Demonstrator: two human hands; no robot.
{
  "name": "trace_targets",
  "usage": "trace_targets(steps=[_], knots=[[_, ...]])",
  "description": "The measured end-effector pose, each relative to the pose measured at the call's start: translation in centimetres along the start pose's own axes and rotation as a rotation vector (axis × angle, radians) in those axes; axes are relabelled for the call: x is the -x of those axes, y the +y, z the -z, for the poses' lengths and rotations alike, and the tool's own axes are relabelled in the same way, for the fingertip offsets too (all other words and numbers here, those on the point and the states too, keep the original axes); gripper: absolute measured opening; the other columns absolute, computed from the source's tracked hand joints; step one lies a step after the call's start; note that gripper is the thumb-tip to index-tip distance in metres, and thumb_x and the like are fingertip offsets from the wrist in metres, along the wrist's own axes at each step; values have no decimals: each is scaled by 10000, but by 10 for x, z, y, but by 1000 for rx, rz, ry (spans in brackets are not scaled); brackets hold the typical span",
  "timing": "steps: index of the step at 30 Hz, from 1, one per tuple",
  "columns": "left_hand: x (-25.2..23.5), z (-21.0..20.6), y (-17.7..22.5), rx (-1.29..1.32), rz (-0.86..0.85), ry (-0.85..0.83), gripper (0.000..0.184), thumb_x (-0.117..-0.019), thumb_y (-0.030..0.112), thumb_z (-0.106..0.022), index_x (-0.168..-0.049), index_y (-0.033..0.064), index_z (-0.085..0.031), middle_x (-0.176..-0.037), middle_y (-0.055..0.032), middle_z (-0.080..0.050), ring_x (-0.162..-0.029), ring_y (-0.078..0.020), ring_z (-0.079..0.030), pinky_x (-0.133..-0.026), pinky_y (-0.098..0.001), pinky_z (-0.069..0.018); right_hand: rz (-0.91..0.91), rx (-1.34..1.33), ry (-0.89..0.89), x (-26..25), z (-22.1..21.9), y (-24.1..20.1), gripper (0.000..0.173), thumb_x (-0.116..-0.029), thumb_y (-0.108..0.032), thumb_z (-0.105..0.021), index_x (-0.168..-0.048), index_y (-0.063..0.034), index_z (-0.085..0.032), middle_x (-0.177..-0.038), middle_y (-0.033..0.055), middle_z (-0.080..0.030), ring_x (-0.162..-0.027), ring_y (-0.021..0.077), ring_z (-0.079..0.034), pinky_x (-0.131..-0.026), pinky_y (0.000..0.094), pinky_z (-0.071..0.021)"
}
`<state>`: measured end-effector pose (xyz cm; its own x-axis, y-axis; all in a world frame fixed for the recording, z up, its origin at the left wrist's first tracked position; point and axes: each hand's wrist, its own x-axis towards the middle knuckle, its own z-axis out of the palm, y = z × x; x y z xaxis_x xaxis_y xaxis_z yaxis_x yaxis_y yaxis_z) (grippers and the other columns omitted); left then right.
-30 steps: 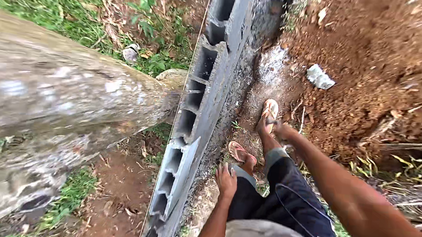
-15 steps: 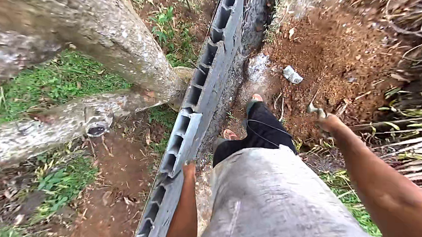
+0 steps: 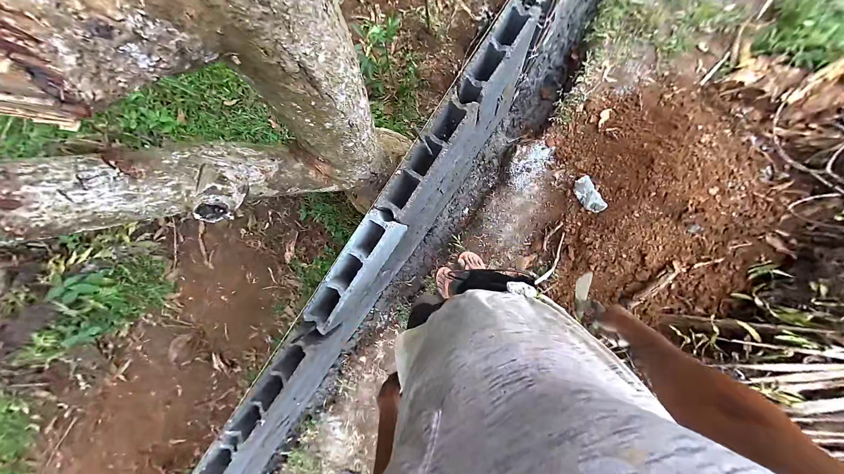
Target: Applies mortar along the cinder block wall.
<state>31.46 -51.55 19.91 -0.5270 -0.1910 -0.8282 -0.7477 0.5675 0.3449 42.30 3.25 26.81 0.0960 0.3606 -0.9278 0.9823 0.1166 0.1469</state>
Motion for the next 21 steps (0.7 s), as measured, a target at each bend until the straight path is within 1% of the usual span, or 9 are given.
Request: trace_targets(steps=[2,4,6,9,11,13,17,19,21], knots=[[32,-3,26,-33,30,6,357,-1093,202,-501,-1300,-55,-637,-1279,-266,-655,-1190,-376,-630,-1046,-543,-480,88,-12,40,-7,28,-49,481,-1011,-253,-646,-1367,60,-562,-1294,301,-610,-1145,420,-631,-979,587,-502],[64,-11,50,193,131,66,327,-1078,212,-526,-1244,-47,-638,-1151,-233,-671,-1003,-301,-640,-888,-490,-531,227,63,46,-10,54,-100,487,-1028,-244,-616,-1430,15,-521,-1268,300,-609,-1081,413,-638,-926,585,-513],[93,-11,82,307,181,131,323,-1080,213,-513,-1255,-38,-618,-1121,-206,-658,-933,-245,-617,-828,-435,-533,400,292,25,-15,78,-151,440,-1030,-250,-634,-1372,21,-580,-1252,313,-634,-1112,461,-642,-947,649,-497],[113,-3,92,340,142,189,388,-1106,213,-462,-1376,-49,-555,-1291,-250,-623,-1116,-292,-621,-968,-454,-510,602,538,16,5,95,-220,394,-949,-188,-738,-1271,18,-644,-1219,310,-650,-1147,503,-623,-953,711,-475],[107,1,80,367,121,215,395,-1105,234,-466,-1378,-36,-557,-1294,-248,-625,-1123,-308,-628,-961,-471,-522,684,530,73,16,92,-248,414,-933,-185,-734,-1278,24,-639,-1226,308,-654,-1188,503,-608,-993,717,-446],[107,5,72,357,119,232,391,-1103,228,-469,-1373,-40,-559,-1293,-249,-621,-1123,-310,-622,-959,-473,-519,714,481,99,10,79,-259,413,-953,-203,-716,-1280,32,-623,-1212,313,-658,-1176,502,-618,-988,717,-450],[124,18,60,192,147,217,382,-1108,197,-457,-1361,-64,-575,-1348,-258,-610,-1246,-322,-584,-1085,-472,-443,595,553,83,4,45,-243,366,-955,-212,-689,-1192,65,-658,-1229,314,-651,-1201,500,-607,-970,732,-456],[104,19,7,170,113,232,406,-1114,235,-445,-1334,-72,-594,-1326,-267,-624,-1240,-344,-597,-1079,-495,-464,553,497,64,-14,22,-211,406,-966,-234,-684,-1279,23,-658,-1265,314,-646,-1221,502,-602,-996,735,-450],[79,24,-51,127,60,189,443,-1130,222,-379,-1391,-104,-526,-1386,-306,-567,-1302,-386,-546,-1118,-513,-425,419,364,4,-25,0,-166,473,-997,-289,-657,-1309,64,-616,-1285,326,-622,-1199,470,-614,-1010,667,-463]])
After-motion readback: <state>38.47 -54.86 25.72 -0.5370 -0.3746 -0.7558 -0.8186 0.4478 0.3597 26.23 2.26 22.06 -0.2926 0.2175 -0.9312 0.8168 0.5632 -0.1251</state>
